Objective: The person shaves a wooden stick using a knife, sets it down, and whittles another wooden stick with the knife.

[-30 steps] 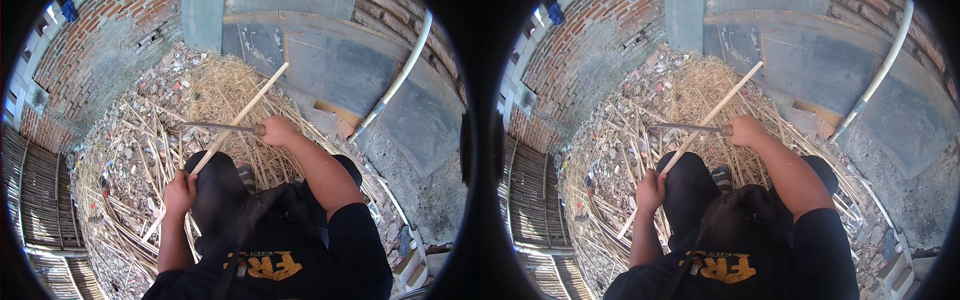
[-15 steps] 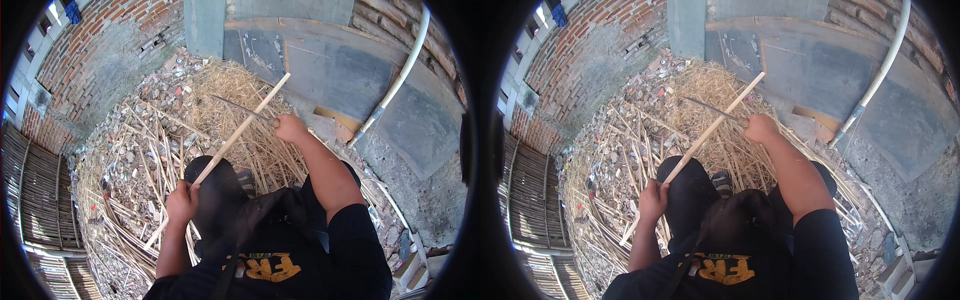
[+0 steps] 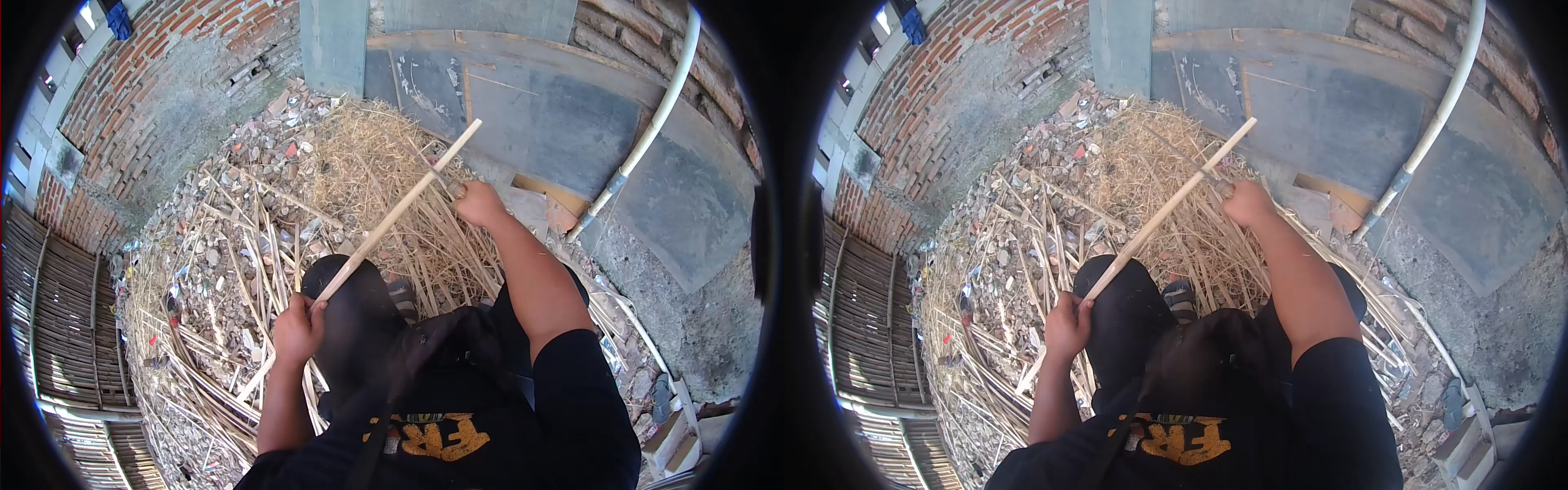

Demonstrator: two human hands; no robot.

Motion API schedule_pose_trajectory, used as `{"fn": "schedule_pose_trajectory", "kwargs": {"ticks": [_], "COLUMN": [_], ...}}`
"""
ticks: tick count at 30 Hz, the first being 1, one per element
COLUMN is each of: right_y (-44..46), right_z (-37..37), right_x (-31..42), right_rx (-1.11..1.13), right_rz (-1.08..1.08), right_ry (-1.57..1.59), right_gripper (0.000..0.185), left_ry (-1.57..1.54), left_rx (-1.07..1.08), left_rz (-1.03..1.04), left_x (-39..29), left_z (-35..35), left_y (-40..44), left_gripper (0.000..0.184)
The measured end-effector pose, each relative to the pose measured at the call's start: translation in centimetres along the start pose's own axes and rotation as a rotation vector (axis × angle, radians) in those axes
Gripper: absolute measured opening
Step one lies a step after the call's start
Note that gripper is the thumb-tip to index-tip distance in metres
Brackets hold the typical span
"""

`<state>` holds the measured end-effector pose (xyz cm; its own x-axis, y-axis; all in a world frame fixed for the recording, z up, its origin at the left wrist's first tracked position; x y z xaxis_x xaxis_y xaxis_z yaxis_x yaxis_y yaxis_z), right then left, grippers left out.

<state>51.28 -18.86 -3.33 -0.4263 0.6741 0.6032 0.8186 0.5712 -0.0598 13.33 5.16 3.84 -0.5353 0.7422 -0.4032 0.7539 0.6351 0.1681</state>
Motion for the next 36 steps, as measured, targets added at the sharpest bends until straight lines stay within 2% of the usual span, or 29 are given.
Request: {"fn": "schedule_pose_trajectory", "kwargs": {"ticks": [2, 3, 8, 11, 14, 17, 20, 23, 26, 30, 34, 36], "right_y": [1.5, 1.2, -2.0, -4.7, -5.2, -0.9, 0.8, -0.9, -4.1, -5.9, -1.3, 0.8], "right_z": [0.3, 0.5, 0.9, 1.9, 1.6, 2.0, -0.3, -0.5, 0.4, 1.9, 1.8, 0.7], "right_x": [-3.7, -3.0, 3.6, 9.0, 11.1, 4.3, 0.6, 2.0, 6.8, 12.0, 4.9, 0.9], "right_rx": [-0.091, -0.075, 0.025, 0.193, 0.235, 0.088, -0.114, -0.057, 0.139, 0.174, 0.166, -0.035], "right_rz": [0.041, 0.030, -0.102, -0.274, -0.366, -0.135, -0.079, -0.125, -0.138, -0.461, -0.104, -0.085], "right_ry": [-0.028, -0.036, -0.031, -0.164, -0.243, 0.103, 0.014, -0.016, -0.055, -0.294, 0.072, 0.053], "right_gripper": [0.035, 0.035, 0.031, 0.031, 0.033, 0.033, 0.033, 0.033, 0.030, 0.022, 0.029, 0.028], "left_ry": [-0.014, -0.016, -0.046, -0.113, -0.135, -0.125, -0.139, -0.161, -0.162, -0.189, -0.135, -0.128], "left_rx": [0.040, 0.073, 0.077, 0.067, 0.056, 0.062, 0.108, 0.148, 0.149, 0.143, 0.045, 0.069], "left_rz": [0.010, 0.013, -0.014, -0.002, 0.019, 0.019, 0.017, 0.007, 0.005, 0.012, 0.013, 0.034], "left_x": [-0.4, -0.6, -1.1, -0.9, 0.1, 0.1, 0.0, -0.1, 0.1, 0.1, 0.2, 0.3], "left_z": [-0.4, -0.5, 0.1, 0.3, 0.4, 0.5, 0.0, 0.1, 0.8, 0.9, 0.3, 0.1], "left_y": [0.5, 0.5, 0.5, 0.5, 0.5, 0.5, 1.2, 1.2, 1.5, 1.4, 0.8, 1.0], "left_gripper": [0.029, 0.029, 0.030, 0.029, 0.029, 0.029, 0.029, 0.029, 0.028, 0.028, 0.029, 0.029]}}
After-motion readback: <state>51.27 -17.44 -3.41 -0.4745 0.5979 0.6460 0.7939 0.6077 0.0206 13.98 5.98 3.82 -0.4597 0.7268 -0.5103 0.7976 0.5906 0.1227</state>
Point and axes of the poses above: each hand's wrist, its own y-axis towards the middle knuckle, its own z-axis out of the palm, x = y × z, the point moved 10 cm from there along y, towards the middle knuckle, and after that the axes turned 6 degrees about -z, right-handed, at the moved point
